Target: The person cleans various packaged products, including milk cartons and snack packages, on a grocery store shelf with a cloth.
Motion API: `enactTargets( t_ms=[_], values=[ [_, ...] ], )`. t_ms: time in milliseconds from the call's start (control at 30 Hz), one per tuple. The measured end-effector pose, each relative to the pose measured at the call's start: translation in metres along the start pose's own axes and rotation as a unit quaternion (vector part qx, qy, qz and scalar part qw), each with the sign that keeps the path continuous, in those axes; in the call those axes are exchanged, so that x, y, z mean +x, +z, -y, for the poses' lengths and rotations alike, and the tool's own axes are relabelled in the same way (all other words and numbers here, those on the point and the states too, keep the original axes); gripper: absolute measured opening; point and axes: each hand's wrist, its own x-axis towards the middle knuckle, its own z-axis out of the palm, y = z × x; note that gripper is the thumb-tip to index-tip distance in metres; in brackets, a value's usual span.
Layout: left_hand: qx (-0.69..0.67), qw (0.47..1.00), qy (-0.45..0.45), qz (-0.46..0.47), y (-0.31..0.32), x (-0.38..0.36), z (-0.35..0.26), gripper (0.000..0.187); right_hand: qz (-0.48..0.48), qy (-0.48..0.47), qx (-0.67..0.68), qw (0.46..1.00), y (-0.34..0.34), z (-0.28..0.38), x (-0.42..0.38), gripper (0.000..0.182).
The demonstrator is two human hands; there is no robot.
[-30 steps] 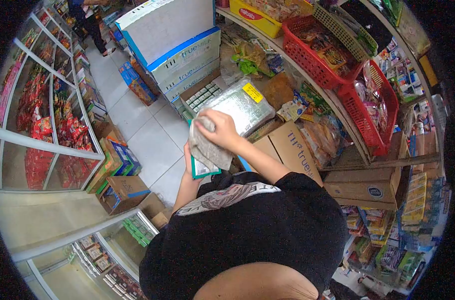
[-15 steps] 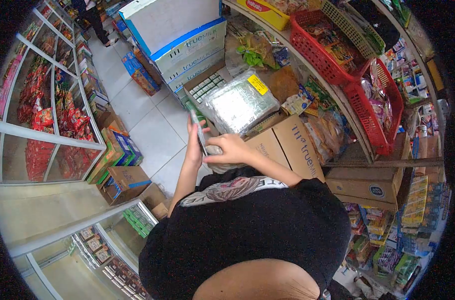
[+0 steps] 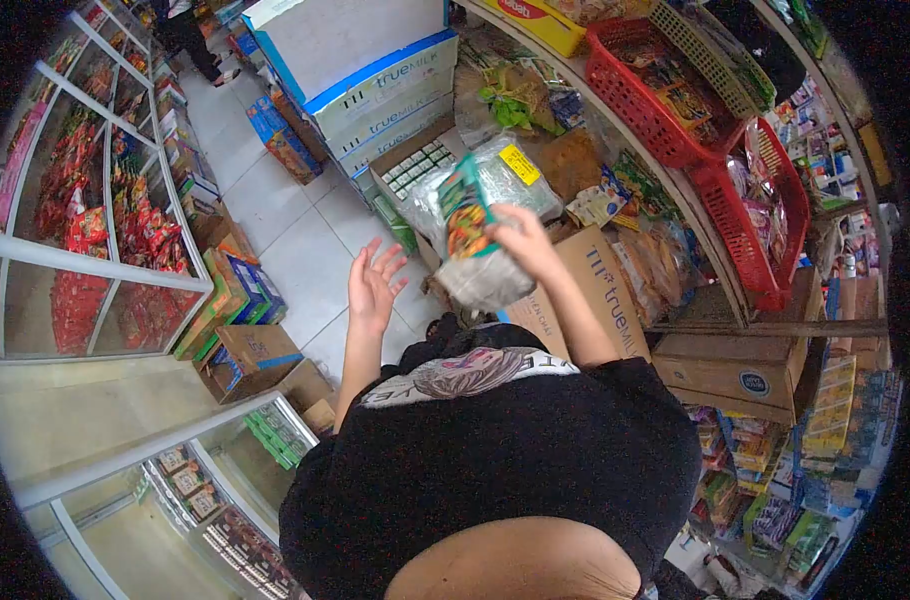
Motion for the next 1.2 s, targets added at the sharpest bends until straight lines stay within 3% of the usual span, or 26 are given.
enactTargets(
  t_ms=[33, 100, 167, 233, 333, 400, 433, 500, 567, 600, 700, 900, 967, 1000, 1033, 1100, 1200],
  values=[
    [-0.017, 1.000, -0.018, -0.001, -0.003, -0.002, 0.001, 0.044, -0.095, -0.023, -0.025, 0.995, -0.007, 0.008, 0.001, 0.031],
    [-0.035, 0.999, -0.034, -0.003, -0.010, -0.004, 0.003, 0.042, -0.029, -0.056, 0.090, 0.994, -0.037, 0.002, 0.023, 0.027],
    [-0.048, 0.998, -0.037, -0.014, -0.017, -0.006, 0.005, 0.038, -0.050, -0.091, 0.058, 0.993, -0.069, 0.023, 0.033, 0.024],
    [-0.051, 0.998, -0.030, -0.025, -0.024, -0.006, 0.007, 0.037, -0.171, -0.121, 0.045, 0.977, -0.101, 0.019, 0.050, 0.021],
    [-0.040, 0.999, -0.015, -0.033, -0.027, -0.009, 0.005, 0.036, -0.213, -0.235, -0.013, 0.948, -0.178, 0.031, 0.073, 0.022],
    [-0.024, 0.999, -0.008, -0.032, -0.028, -0.011, 0.003, 0.035, -0.268, -0.185, 0.119, 0.938, -0.212, 0.048, 0.079, 0.021],
    [-0.023, 0.999, -0.008, -0.031, -0.029, -0.011, 0.003, 0.034, -0.298, -0.158, 0.081, 0.938, -0.223, 0.055, 0.080, 0.022],
    [-0.021, 0.999, -0.011, -0.029, -0.030, -0.013, 0.005, 0.034, -0.333, -0.065, -0.121, 0.933, -0.270, 0.023, 0.090, 0.027],
    [-0.025, 0.999, -0.007, -0.029, -0.030, -0.011, 0.006, 0.034, -0.330, 0.053, -0.204, 0.920, -0.285, 0.001, 0.083, 0.033],
    [-0.027, 0.999, -0.004, -0.026, -0.030, -0.010, 0.007, 0.034, -0.352, 0.032, -0.095, 0.931, -0.281, 0.005, 0.078, 0.035],
    [-0.026, 0.998, -0.026, -0.044, -0.031, -0.009, 0.012, 0.034, -0.353, 0.046, -0.153, 0.922, -0.276, 0.004, 0.068, 0.036],
    [-0.007, 0.999, -0.049, 0.012, -0.022, -0.001, 0.020, 0.032, -0.327, 0.030, -0.223, 0.918, -0.279, 0.008, 0.061, 0.039],
    [-0.014, 0.998, -0.054, 0.009, -0.020, 0.001, 0.021, 0.031, -0.384, 0.161, -0.479, 0.773, -0.274, 0.027, 0.062, 0.038],
    [-0.012, 0.998, -0.053, 0.010, -0.020, 0.001, 0.021, 0.031, -0.384, 0.210, -0.514, 0.738, -0.273, 0.035, 0.066, 0.037],
    [-0.011, 0.998, -0.055, 0.007, -0.019, 0.001, 0.022, 0.031, -0.384, 0.212, -0.511, 0.739, -0.284, 0.030, 0.074, 0.037],
    [-0.007, 0.998, -0.057, 0.006, -0.020, -0.001, 0.022, 0.031, -0.365, 0.189, -0.604, 0.683, -0.316, 0.017, 0.099, 0.039],
    [-0.007, 0.998, -0.058, 0.001, -0.023, -0.004, 0.023, 0.031, -0.351, 0.189, -0.616, 0.679, -0.331, 0.018, 0.128, 0.039]
  ],
)
